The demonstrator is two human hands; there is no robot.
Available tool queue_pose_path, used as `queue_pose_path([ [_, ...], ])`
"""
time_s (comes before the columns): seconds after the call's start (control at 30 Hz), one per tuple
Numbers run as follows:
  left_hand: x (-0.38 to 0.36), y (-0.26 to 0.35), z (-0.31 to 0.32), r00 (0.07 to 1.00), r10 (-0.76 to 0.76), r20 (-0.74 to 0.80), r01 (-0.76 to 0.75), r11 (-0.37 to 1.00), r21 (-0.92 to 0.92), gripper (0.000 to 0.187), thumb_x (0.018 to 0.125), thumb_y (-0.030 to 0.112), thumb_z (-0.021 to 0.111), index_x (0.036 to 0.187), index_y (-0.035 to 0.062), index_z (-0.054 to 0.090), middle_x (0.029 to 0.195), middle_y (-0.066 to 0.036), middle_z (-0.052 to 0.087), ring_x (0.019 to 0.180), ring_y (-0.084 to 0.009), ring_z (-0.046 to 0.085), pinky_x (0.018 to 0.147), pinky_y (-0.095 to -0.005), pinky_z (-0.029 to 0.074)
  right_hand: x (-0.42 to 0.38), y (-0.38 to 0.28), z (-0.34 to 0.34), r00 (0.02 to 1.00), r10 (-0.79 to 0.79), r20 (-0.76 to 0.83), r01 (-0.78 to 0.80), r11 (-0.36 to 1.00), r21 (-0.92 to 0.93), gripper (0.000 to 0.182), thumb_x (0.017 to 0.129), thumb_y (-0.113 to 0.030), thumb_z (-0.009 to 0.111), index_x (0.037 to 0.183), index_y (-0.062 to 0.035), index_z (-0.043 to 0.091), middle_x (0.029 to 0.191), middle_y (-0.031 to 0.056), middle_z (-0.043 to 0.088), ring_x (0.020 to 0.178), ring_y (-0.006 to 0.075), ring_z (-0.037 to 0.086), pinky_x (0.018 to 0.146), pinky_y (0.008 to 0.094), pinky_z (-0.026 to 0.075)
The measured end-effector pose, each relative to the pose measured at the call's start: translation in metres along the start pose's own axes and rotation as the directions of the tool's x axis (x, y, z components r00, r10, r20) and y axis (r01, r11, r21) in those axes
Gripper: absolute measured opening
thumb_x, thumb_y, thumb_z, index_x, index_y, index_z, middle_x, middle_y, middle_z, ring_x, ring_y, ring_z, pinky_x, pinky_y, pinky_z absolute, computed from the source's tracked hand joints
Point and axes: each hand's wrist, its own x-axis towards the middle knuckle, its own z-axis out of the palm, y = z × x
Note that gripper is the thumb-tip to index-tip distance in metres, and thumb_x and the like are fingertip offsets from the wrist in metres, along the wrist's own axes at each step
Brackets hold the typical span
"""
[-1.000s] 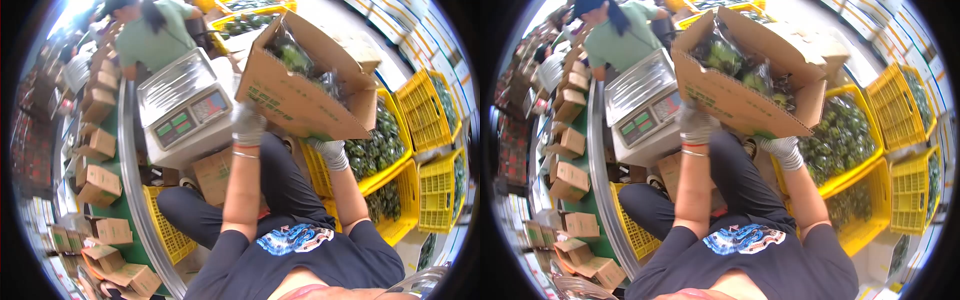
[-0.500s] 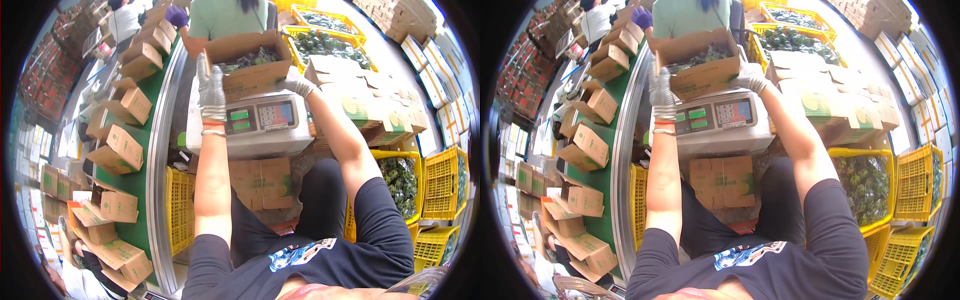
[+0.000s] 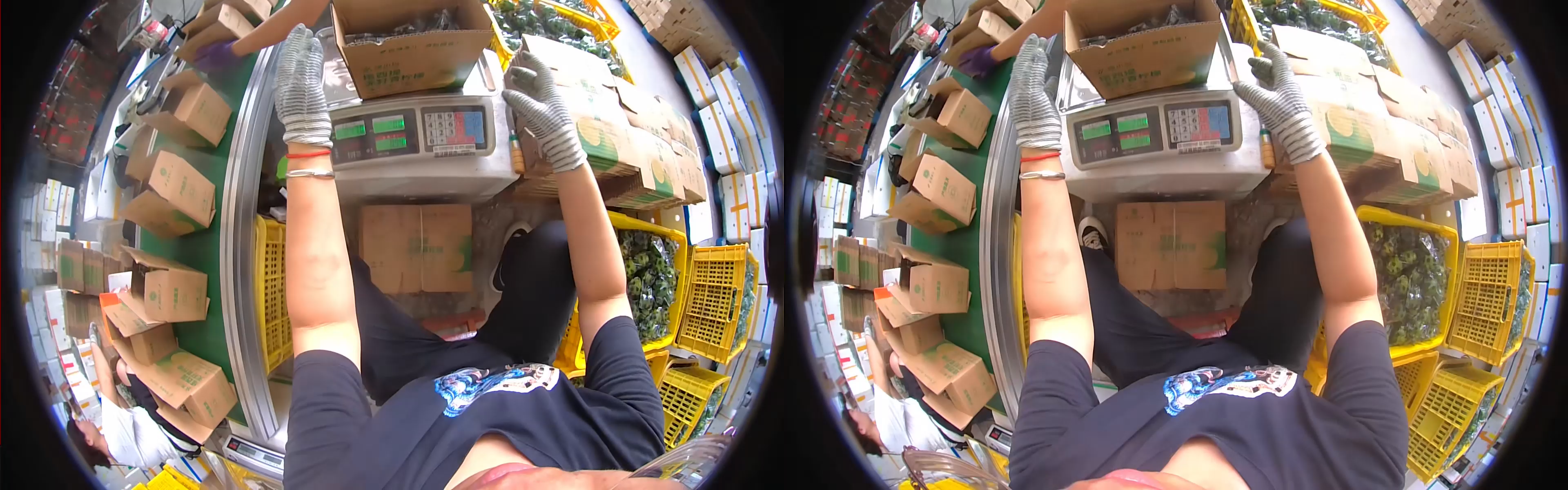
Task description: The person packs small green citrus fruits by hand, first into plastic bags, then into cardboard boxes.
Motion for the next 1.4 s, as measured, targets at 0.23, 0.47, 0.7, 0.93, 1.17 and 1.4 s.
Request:
queue_pose_path([
  [0.23, -0.016, 0.023, -0.003, 0.995, -0.071, -0.068, 0.083, 0.977, 0.196, 0.041, 0.091, 0.026, 0.052, 0.128, 0.0091, 0.051, 0.127, -0.004, 0.053, 0.115, -0.0169, 0.05, 0.096, -0.0341, 0.037, -0.03, -0.007, 0.006, 0.999, -0.03, 0.011, 0.032, 0.986, -0.167, 0.063, 0.077, -0.016, 0.071, 0.132, -0.0093, 0.041, 0.125, 0.0166, 0.053, 0.121, 0.0276, 0.047, 0.099, 0.0397, 0.039],
  [0.47, 0.004, -0.017, -0.022, 0.772, 0.489, 0.405, -0.626, 0.479, 0.615, 0.034, 0.092, 0.017, 0.052, 0.12, -0.0014, 0.056, 0.121, -0.01, 0.056, 0.114, -0.0202, 0.051, 0.1, -0.0316, 0.036, -0.048, -0.012, -0.012, 0.998, -0.054, -0.022, 0.045, 0.952, -0.302, 0.051, 0.077, -0.015, 0.067, 0.124, -0.0075, 0.05, 0.113, 0.0098, 0.061, 0.107, 0.0188, 0.058, 0.091, 0.035, 0.046],
  [0.7, 0.004, -0.023, 0.001, 0.856, 0.377, 0.355, -0.516, 0.579, 0.631, 0.039, 0.092, 0.019, 0.05, 0.124, -0.0025, 0.051, 0.126, -0.015, 0.052, 0.113, -0.0232, 0.052, 0.096, -0.0313, 0.04, -0.226, 0.024, -0.155, 0.908, 0.098, -0.407, -0.266, 0.886, -0.38, 0.036, 0.079, -0.01, 0.063, 0.114, -0.0063, 0.059, 0.096, 0.0068, 0.067, 0.087, 0.0132, 0.063, 0.08, 0.0276, 0.05],
  [0.93, 0.005, -0.008, 0.009, 0.656, 0.421, 0.626, -0.687, -0.01, 0.727, 0.039, 0.087, 0.017, 0.057, 0.122, 0.0012, 0.054, 0.121, -0.013, 0.058, 0.108, -0.0256, 0.057, 0.091, -0.0302, 0.045, -0.46, 0.078, -0.245, 0.34, 0.62, -0.708, -0.922, 0.071, -0.381, 0.073, 0.064, -0.031, 0.068, 0.132, -0.0181, 0.045, 0.131, 0.0199, 0.046, 0.122, 0.0333, 0.045, 0.101, 0.0384, 0.038],
  [1.17, 0.055, 0.01, 0.091, 0.821, -0.276, 0.5, -0.407, 0.331, 0.852, 0.034, 0.087, 0.019, 0.059, 0.117, 0.0021, 0.059, 0.107, -0.011, 0.064, 0.091, -0.0177, 0.059, 0.08, -0.0268, 0.045, -0.402, 0.142, -0.2, 0.548, 0.696, -0.464, -0.767, 0.197, -0.611, 0.073, 0.063, -0.027, 0.069, 0.132, -0.0223, 0.046, 0.139, 0.0181, 0.037, 0.121, 0.0336, 0.046, 0.099, 0.0401, 0.04],
  [1.4, 0.166, -0.073, 0.091, 0.515, -0.724, 0.46, -0.151, 0.451, 0.88, 0.035, 0.085, 0.022, 0.063, 0.115, 0.0028, 0.06, 0.103, -0.007, 0.063, 0.088, -0.0181, 0.057, 0.077, -0.0273, 0.045, -0.426, 0.12, -0.229, 0.494, 0.598, -0.631, -0.747, 0.663, 0.044, 0.051, 0.07, -0.021, 0.072, 0.116, -0.0042, 0.056, 0.1, 0.0082, 0.064, 0.086, 0.0196, 0.061, 0.075, 0.0274, 0.05],
])
